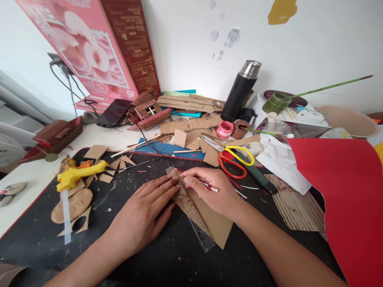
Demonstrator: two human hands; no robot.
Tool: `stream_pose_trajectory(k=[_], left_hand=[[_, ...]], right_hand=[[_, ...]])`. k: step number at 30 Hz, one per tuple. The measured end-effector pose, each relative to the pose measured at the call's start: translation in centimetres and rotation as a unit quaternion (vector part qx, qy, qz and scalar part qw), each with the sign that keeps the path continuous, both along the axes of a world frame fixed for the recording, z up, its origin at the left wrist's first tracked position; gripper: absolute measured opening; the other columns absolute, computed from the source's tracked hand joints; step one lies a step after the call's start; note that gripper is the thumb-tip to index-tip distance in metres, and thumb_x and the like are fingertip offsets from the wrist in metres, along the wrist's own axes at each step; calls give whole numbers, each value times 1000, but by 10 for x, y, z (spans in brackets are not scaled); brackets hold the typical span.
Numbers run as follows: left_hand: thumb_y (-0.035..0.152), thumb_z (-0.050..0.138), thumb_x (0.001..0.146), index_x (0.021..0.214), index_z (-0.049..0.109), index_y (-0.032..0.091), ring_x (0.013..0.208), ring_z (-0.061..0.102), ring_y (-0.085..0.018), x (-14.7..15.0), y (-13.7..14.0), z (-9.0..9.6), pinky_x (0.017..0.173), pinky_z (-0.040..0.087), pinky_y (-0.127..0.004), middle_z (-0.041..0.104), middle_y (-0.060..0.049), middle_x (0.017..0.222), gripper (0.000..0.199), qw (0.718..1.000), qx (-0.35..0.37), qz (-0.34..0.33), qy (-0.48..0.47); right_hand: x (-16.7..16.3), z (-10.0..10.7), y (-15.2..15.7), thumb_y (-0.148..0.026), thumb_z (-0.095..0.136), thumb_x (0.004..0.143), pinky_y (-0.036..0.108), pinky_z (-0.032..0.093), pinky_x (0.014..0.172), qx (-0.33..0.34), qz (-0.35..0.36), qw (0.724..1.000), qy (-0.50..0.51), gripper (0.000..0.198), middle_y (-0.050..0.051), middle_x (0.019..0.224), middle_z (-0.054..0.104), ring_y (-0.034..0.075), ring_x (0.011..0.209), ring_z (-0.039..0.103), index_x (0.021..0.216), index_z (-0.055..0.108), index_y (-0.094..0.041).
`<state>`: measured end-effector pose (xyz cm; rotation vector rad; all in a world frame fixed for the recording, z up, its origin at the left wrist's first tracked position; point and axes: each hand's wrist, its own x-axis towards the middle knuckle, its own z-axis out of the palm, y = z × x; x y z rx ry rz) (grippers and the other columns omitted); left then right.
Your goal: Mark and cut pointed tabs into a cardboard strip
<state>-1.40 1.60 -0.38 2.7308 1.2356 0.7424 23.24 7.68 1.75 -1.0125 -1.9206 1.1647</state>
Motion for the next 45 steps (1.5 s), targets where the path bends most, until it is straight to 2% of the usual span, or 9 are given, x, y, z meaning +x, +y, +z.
stream_pose_trajectory(k=[9, 19, 24, 33, 40, 45], left_hand=[[21, 61, 108, 151, 68, 16, 144, 67, -31, 1, 0, 1, 118, 60, -48, 74, -13, 151, 44, 1000, 3, -2, -10], [21, 60, 109, 151, 68, 18, 143, 68, -31, 2, 0, 1, 117, 60, -49, 74, -13, 152, 44, 1000, 2, -1, -14], [22, 59, 109, 149, 69, 17, 143, 68, -30, 2, 1, 2, 116, 60, -48, 74, -13, 151, 42, 1000, 3, -2, -7], [24, 58, 111, 147, 68, 15, 143, 68, -30, 1, 0, 1, 116, 60, -48, 73, -13, 153, 39, 1000, 6, 2, 3], [23, 58, 111, 148, 66, 15, 144, 68, -30, 0, 1, 1, 116, 60, -49, 72, -14, 153, 39, 1000, 9, -2, 17], [23, 59, 110, 149, 66, 16, 145, 67, -30, 1, 1, 0, 116, 60, -49, 72, -13, 154, 40, 1000, 4, 1, 11]], right_hand=[[-1, 0, 1, -43, 63, 113, 34, 60, 84, -3, 1, 1000, -11, 28, 4, 104, 88, 22, 92, 83, 115, 84, -25], [-1, -1, 3, -45, 57, 116, 32, 54, 81, -11, 10, 1000, -13, 36, 2, 97, 85, 20, 90, 78, 99, 80, -24], [-1, -1, 3, -46, 57, 116, 31, 52, 79, -14, 10, 1000, -12, 35, 1, 93, 83, 19, 86, 76, 100, 79, -23], [0, 0, 2, -47, 55, 116, 28, 47, 71, -7, 6, 1000, -6, 43, -1, 81, 76, 15, 71, 68, 87, 73, -22], [4, -1, -3, -47, 53, 116, 27, 46, 63, -28, -4, 999, 19, 44, -1, 69, 70, 14, 59, 65, 89, 72, -20], [6, -1, -5, -48, 53, 116, 27, 43, 60, -13, -15, 999, 32, 46, -5, 58, 60, 13, 52, 59, 85, 73, -20]])
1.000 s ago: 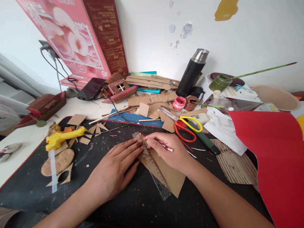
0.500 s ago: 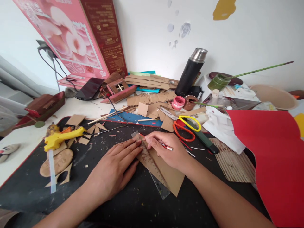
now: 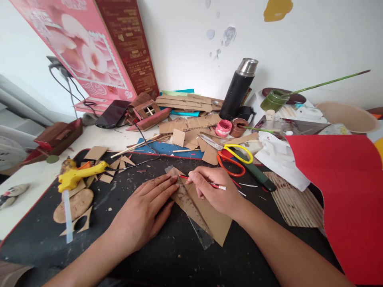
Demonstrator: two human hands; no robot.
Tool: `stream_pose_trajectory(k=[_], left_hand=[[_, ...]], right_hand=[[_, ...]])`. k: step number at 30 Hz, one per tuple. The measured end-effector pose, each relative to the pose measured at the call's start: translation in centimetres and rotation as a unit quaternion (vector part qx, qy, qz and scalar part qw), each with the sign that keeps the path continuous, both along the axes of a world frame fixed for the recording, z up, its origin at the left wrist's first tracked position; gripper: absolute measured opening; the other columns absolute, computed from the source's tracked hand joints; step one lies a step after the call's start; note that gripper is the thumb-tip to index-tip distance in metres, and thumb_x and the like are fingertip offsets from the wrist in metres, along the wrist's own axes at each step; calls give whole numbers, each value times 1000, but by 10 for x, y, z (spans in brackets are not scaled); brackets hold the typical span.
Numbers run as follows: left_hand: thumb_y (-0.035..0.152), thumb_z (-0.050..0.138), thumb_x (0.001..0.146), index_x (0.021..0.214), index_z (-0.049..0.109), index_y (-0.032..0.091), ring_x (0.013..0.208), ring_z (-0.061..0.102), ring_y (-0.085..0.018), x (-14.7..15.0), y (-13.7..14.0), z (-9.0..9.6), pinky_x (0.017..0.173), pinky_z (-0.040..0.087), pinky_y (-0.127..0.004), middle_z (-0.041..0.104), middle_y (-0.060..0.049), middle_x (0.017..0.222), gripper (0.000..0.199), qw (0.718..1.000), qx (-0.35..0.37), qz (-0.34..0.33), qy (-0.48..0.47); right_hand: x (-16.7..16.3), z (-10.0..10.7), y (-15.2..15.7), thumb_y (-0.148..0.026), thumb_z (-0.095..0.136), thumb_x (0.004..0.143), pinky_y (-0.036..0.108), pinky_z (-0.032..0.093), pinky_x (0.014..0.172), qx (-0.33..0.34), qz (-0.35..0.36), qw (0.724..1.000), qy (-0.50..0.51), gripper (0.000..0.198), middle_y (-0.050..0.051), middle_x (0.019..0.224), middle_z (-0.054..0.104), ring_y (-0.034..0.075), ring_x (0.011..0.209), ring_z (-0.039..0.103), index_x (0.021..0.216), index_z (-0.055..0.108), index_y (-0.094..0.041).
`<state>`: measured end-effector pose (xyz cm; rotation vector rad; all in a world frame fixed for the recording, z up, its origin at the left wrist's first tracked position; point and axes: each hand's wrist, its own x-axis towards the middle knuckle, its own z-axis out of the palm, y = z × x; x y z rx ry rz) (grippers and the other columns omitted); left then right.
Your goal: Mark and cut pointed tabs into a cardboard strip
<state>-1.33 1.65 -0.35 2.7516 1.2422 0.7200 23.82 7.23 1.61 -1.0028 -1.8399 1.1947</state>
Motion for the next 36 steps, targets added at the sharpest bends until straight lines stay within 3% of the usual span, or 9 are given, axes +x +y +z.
stream_pose_trajectory(k=[22, 29, 36], left_hand=[[21, 58, 110, 148, 65, 15, 144, 67, -30, 0, 0, 2, 115, 60, -48, 74, -13, 152, 39, 1000, 11, -3, 14], [18, 59, 110, 134, 71, 17, 126, 75, -29, 0, -4, 4, 109, 63, -46, 80, -11, 137, 27, 999, 38, 17, -4], [16, 60, 109, 129, 74, 17, 119, 76, -26, 2, -5, 4, 108, 63, -43, 81, -12, 130, 24, 999, 46, 22, -21]], right_hand=[[0, 2, -3, -43, 56, 116, 27, 42, 58, 29, -21, 999, 40, 47, -6, 52, 55, 11, 46, 53, 80, 74, -20], [2, 1, 1, -57, 57, 114, 27, 41, 55, -9, -59, 997, 53, 50, -4, 55, 57, 14, 51, 55, 86, 75, -19], [-1, -3, -1, -64, 59, 110, 26, 43, 55, -66, -17, 997, 28, 52, -2, 64, 63, 14, 56, 59, 88, 73, -20]])
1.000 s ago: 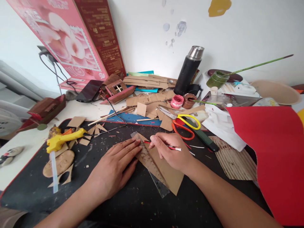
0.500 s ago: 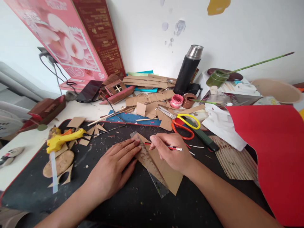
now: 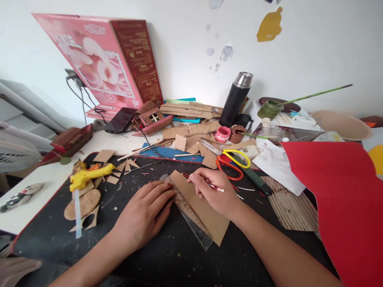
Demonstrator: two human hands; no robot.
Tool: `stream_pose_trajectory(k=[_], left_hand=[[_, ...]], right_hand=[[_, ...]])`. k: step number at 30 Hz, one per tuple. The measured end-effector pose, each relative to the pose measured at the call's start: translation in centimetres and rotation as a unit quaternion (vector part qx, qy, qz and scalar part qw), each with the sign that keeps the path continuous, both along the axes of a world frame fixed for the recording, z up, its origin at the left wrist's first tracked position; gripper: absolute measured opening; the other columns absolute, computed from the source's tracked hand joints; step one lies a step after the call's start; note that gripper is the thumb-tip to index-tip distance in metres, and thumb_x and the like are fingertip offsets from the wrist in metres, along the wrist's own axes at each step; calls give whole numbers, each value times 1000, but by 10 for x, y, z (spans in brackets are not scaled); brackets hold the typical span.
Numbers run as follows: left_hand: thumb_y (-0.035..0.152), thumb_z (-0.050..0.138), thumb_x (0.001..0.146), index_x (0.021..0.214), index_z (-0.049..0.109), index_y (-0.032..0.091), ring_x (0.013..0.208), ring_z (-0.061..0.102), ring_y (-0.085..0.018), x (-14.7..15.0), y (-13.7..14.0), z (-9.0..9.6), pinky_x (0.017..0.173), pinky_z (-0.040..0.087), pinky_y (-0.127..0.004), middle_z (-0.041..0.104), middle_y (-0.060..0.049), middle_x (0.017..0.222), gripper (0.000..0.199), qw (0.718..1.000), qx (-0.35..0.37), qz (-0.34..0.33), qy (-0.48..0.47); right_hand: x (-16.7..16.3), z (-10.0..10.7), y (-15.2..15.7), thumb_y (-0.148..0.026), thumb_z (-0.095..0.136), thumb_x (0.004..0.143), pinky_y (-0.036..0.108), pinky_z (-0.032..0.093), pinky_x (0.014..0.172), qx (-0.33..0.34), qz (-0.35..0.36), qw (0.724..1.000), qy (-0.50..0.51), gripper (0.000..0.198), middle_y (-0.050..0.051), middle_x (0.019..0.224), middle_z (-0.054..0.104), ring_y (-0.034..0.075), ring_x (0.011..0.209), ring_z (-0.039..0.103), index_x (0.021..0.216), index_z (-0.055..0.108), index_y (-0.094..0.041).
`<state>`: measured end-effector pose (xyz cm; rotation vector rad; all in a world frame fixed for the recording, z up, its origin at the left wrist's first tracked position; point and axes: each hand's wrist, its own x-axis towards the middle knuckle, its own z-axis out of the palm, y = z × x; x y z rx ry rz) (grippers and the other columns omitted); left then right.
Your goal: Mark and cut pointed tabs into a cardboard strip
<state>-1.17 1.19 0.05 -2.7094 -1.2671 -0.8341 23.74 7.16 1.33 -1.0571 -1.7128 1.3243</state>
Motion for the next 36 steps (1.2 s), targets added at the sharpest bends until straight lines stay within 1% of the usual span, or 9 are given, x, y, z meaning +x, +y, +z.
stream_pose_trajectory(k=[3, 7, 11, 15, 22, 26, 30, 36], left_hand=[[16, 60, 108, 130, 74, 16, 118, 75, -26, 1, 0, 0, 107, 63, -43, 82, -12, 128, 25, 1000, 4, -1, -2], [18, 59, 109, 129, 75, 17, 116, 75, -27, 1, 0, -2, 105, 63, -44, 82, -12, 128, 25, 1000, 8, 1, -4], [18, 59, 109, 128, 75, 16, 118, 75, -28, 1, 0, -3, 105, 63, -46, 81, -13, 129, 26, 1000, 8, 1, 2], [19, 57, 110, 128, 76, 17, 116, 75, -28, 2, 0, -3, 105, 63, -46, 81, -12, 128, 27, 1000, 7, 5, -2], [19, 56, 110, 128, 75, 17, 115, 76, -28, 3, 0, -3, 103, 64, -46, 81, -13, 126, 26, 1000, 17, 6, 4], [18, 56, 110, 127, 76, 16, 115, 76, -29, 2, 0, -3, 102, 64, -47, 81, -13, 127, 26, 1000, 19, 3, 9], [18, 57, 109, 127, 77, 16, 115, 76, -29, 2, 1, -2, 102, 64, -47, 81, -14, 126, 27, 1000, 19, 2, 9], [18, 57, 109, 126, 75, 16, 112, 76, -29, 3, 1, -1, 100, 65, -47, 82, -13, 124, 26, 1000, 22, 2, 10]], right_hand=[[-3, -2, 1, -62, 60, 111, 27, 47, 58, 11, 18, 1000, -12, 48, 1, 73, 68, 15, 60, 63, 91, 74, -20], [-5, -3, 5, -59, 59, 112, 27, 48, 59, 38, 28, 999, -28, 44, 2, 81, 72, 15, 62, 63, 97, 76, -20], [-6, -5, 7, -60, 56, 114, 26, 48, 60, 44, 40, 997, -44, 48, 3, 86, 74, 15, 63, 63, 98, 77, -20], [-7, -6, 8, -61, 54, 115, 26, 48, 61, 36, 38, 997, -52, 50, 3, 86, 74, 15, 63, 62, 99, 78, -20], [-9, -6, 8, -58, 56, 114, 26, 45, 58, 32, 31, 998, -53, 47, 4, 89, 77, 15, 62, 61, 101, 80, -20], [-10, -5, 8, -57, 57, 114, 26, 46, 58, 31, 25, 998, -56, 45, 4, 89, 77, 15, 61, 61, 102, 80, -20], [-10, -3, 8, -58, 57, 114, 26, 44, 57, 32, 30, 997, -60, 46, 4, 88, 77, 14, 61, 60, 98, 78, -20], [-9, -3, 6, -61, 56, 113, 27, 48, 60, 27, 23, 999, -36, 49, 4, 86, 76, 15, 61, 61, 100, 79, -20]])
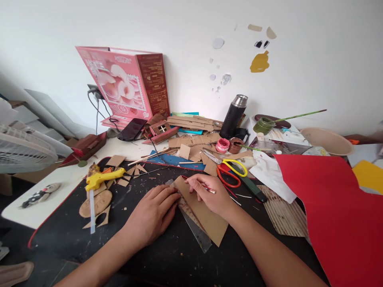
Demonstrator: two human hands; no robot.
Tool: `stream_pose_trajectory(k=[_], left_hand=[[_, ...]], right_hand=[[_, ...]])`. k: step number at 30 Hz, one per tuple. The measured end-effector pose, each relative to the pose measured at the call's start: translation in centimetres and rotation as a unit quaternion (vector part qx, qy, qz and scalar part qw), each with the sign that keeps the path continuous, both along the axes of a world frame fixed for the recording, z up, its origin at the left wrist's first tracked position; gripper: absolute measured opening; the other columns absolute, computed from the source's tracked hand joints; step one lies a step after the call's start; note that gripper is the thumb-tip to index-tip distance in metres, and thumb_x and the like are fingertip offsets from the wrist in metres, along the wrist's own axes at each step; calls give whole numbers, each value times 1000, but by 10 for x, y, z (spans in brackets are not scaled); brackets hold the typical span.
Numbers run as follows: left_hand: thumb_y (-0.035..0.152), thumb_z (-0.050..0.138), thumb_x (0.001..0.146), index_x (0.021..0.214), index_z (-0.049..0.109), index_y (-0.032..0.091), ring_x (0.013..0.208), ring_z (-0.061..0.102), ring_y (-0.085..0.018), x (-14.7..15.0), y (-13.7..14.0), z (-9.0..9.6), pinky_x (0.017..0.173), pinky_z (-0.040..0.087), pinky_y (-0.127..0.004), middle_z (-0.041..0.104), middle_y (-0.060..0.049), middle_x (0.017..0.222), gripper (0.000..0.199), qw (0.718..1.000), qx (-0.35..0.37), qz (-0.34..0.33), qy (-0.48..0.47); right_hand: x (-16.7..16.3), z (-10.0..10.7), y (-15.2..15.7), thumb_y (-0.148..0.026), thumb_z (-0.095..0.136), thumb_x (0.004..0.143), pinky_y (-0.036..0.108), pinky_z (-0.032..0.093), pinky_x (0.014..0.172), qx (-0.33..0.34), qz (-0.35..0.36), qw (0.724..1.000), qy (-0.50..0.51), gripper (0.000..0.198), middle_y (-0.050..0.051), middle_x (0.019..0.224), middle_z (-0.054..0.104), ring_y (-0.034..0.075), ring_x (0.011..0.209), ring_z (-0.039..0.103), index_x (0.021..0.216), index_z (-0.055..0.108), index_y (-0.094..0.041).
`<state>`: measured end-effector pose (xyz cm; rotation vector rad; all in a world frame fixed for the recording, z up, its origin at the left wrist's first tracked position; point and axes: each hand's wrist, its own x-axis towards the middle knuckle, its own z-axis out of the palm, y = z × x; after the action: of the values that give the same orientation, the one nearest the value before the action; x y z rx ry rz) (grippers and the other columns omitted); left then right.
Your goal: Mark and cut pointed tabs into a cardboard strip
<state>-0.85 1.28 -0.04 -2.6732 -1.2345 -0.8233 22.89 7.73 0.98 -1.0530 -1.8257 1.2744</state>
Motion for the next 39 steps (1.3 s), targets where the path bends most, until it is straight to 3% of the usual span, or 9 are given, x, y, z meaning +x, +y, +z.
stream_pose_trajectory(k=[11, 17, 20, 22, 26, 32, 35, 39], left_hand=[[22, 54, 111, 131, 76, 19, 111, 75, -27, -1, -2, -4, 100, 64, -44, 81, -13, 123, 30, 999, -27, 20, -14], [20, 56, 110, 127, 77, 21, 106, 74, -26, -4, -5, -2, 96, 64, -43, 78, -11, 116, 27, 999, 8, 41, -17], [16, 56, 109, 131, 74, 22, 112, 76, -25, 4, -16, 4, 100, 63, -41, 79, -11, 125, 29, 1000, 12, 0, -24], [18, 57, 109, 140, 69, 21, 121, 75, -25, 15, -24, 9, 105, 62, -39, 79, -12, 134, 33, 998, -34, -45, -21], [27, 62, 107, 146, 65, 21, 135, 72, -31, 35, -33, 15, 116, 58, -49, 77, -13, 144, 40, 989, -66, -126, 37], [27, 60, 111, 139, 68, 23, 135, 72, -27, 16, -21, 9, 117, 59, -46, 77, -12, 145, 30, 988, -101, -118, 20], [24, 58, 111, 121, 74, 24, 131, 74, -25, -2, -12, 8, 113, 61, -41, 79, -10, 136, 18, 991, -100, -93, -6], [22, 58, 112, 107, 75, 23, 118, 76, -24, -14, -4, 11, 106, 62, -38, 81, -8, 123, 18, 995, -77, -63, -19]], right_hand=[[2, 1, -1, -68, 57, 110, 25, 47, 56, -25, -15, 999, 34, 56, 3, 80, 73, 13, 55, 61, 95, 77, -18], [6, -1, 0, -70, 58, 108, 25, 46, 52, -26, -51, 997, 54, 58, 3, 78, 73, 12, 51, 60, 94, 77, -18], [5, -4, 0, -73, 57, 107, 24, 45, 50, -24, -62, 996, 67, 61, 3, 76, 73, 11, 49, 59, 92, 77, -17], [4, -5, 0, -74, 58, 107, 24, 45, 50, -22, -60, 995, 73, 62, 3, 75, 73, 11, 48, 60, 91, 77, -17], [5, -5, 0, -75, 57, 107, 24, 44, 50, -22, -63, 995, 80, 63, 3, 74, 72, 11, 49, 59, 94, 78, -17], [12, -2, 6, -75, 59, 106, 24, 41, 49, -18, -88, 990, 111, 62, 3, 72, 71, 11, 48, 58, 94, 78, -17], [13, -1, 9, -76, 61, 104, 24, 40, 48, -12, -101, 988, 117, 63, 3, 73, 72, 10, 47, 57, 91, 78, -16], [14, -1, 10, -81, 61, 101, 25, 40, 47, -15, -103, 987, 122, 67, 3, 71, 71, 11, 46, 57, 92, 79, -17]])
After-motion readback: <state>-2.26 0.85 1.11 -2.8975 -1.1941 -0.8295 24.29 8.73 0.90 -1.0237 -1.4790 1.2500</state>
